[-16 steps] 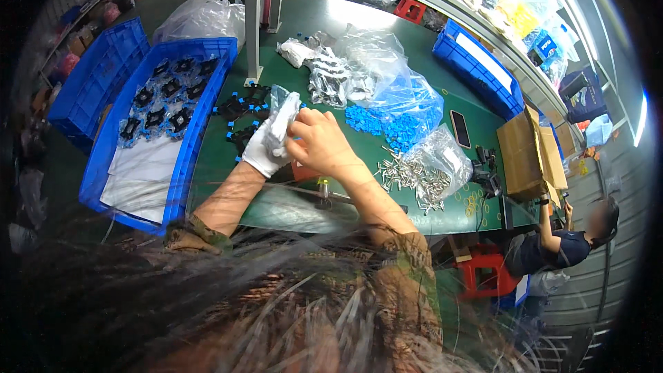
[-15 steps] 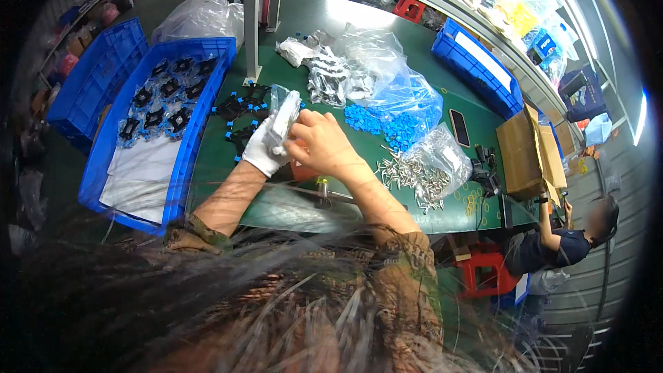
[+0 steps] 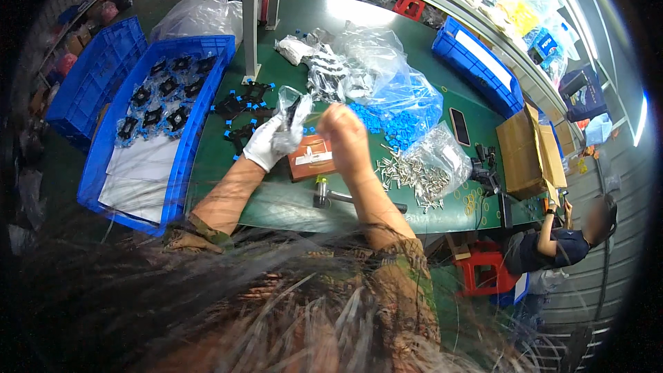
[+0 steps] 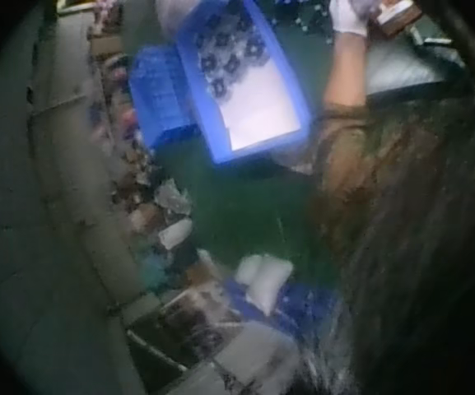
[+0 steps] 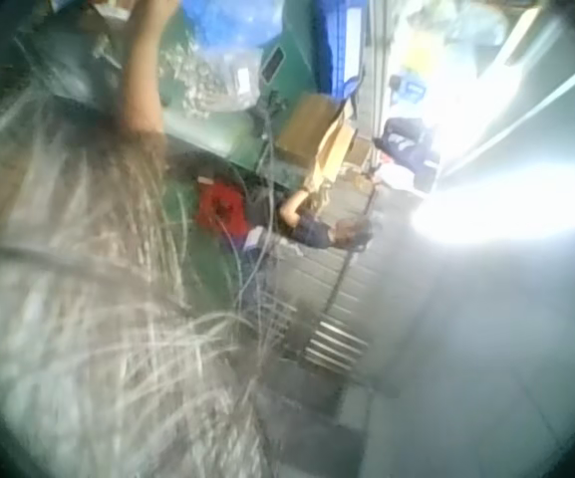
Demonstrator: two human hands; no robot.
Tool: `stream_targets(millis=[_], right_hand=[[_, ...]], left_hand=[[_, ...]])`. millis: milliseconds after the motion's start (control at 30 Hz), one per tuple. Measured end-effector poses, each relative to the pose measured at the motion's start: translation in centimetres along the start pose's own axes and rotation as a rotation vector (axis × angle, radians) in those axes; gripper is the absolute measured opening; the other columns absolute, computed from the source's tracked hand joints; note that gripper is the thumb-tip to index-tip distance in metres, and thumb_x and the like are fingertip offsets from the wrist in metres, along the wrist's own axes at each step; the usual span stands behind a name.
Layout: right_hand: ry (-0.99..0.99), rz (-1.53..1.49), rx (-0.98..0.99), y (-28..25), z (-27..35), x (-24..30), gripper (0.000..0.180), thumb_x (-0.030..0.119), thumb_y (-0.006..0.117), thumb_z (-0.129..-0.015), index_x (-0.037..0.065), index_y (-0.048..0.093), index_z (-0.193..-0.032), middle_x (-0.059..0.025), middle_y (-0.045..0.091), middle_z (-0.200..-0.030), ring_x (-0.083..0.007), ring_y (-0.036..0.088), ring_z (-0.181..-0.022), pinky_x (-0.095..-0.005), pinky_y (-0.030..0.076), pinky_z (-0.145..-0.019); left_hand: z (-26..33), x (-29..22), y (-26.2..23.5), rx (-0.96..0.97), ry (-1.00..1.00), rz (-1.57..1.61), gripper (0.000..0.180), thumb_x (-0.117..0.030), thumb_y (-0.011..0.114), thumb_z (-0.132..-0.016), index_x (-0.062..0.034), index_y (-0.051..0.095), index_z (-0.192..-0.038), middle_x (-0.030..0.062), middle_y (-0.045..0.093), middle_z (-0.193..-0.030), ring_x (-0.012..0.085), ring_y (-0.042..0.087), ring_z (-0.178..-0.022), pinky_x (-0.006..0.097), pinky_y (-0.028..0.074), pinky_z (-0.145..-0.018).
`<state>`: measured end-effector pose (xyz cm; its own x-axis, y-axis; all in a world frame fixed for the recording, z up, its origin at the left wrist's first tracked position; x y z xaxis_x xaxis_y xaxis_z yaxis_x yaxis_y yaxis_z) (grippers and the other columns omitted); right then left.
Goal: The person assembles small black plastic frames with blue plastic pieces and metal pins. They use a hammer to tap the pins into place, then place the assembled units into a blue crate. The person also handles clear plastic bags and organizes components on the green workbench.
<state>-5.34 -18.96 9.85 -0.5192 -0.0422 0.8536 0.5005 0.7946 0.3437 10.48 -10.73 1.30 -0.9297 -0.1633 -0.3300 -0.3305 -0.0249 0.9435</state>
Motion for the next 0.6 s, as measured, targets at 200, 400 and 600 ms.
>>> stream_targets(millis=[200, 400, 600], right_hand=[[0.243, -0.564, -0.176, -5.0, -3.2, 0.7, 0.029, 0.033, 0.053, -0.105, 0.015, 0.048, -0.081, 0.0015, 0.044, -0.076, -0.0151, 0.043, -0.068, -0.0324, 0.037, -0.069], [-0.278, 0.27, -0.086, -4.9, -3.0, 7.3, 0.03, 0.025, 0.049, -0.108, 0.005, 0.055, -0.086, -0.006, 0.054, -0.085, -0.0163, 0.051, -0.075, -0.0295, 0.042, -0.071], [-0.495, 1.376, 0.113, -3.9, 3.0, 8.4, 0.008, 0.004, 0.061, -0.096, -0.001, 0.067, -0.1, -0.0117, 0.067, -0.091, -0.0226, 0.064, -0.083, -0.0325, 0.05, -0.075]], left_hand=[[2.0, 1.9, 0.8, 0.588, -0.271, -0.25, 0.052, -0.017, 0.064, -0.097, -0.0042, 0.047, -0.145, 0.0075, 0.058, -0.138, 0.0154, 0.059, -0.119, 0.032, 0.049, -0.104], [2.5, 2.0, 0.6, 0.509, -0.128, -0.756, 0.058, -0.03, 0.07, -0.092, -0.0001, 0.056, -0.139, 0.0071, 0.062, -0.132, 0.0155, 0.057, -0.118, 0.034, 0.044, -0.104], [3.1, -0.2, 2.3, 0.042, 0.18, -1.044, 0.036, -0.012, 0.073, -0.091, -0.0022, 0.062, -0.125, 0.0045, 0.065, -0.121, 0.0129, 0.06, -0.109, 0.029, 0.049, -0.096]])
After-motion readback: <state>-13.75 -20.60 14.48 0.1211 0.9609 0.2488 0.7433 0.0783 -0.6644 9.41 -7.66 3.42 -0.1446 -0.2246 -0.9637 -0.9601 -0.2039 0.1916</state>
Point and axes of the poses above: each hand's wrist, its own z-axis away from the middle knuckle, its own y-axis out of the palm, x = y × z, the point moved 1 cm from there along -z, towards the middle knuckle
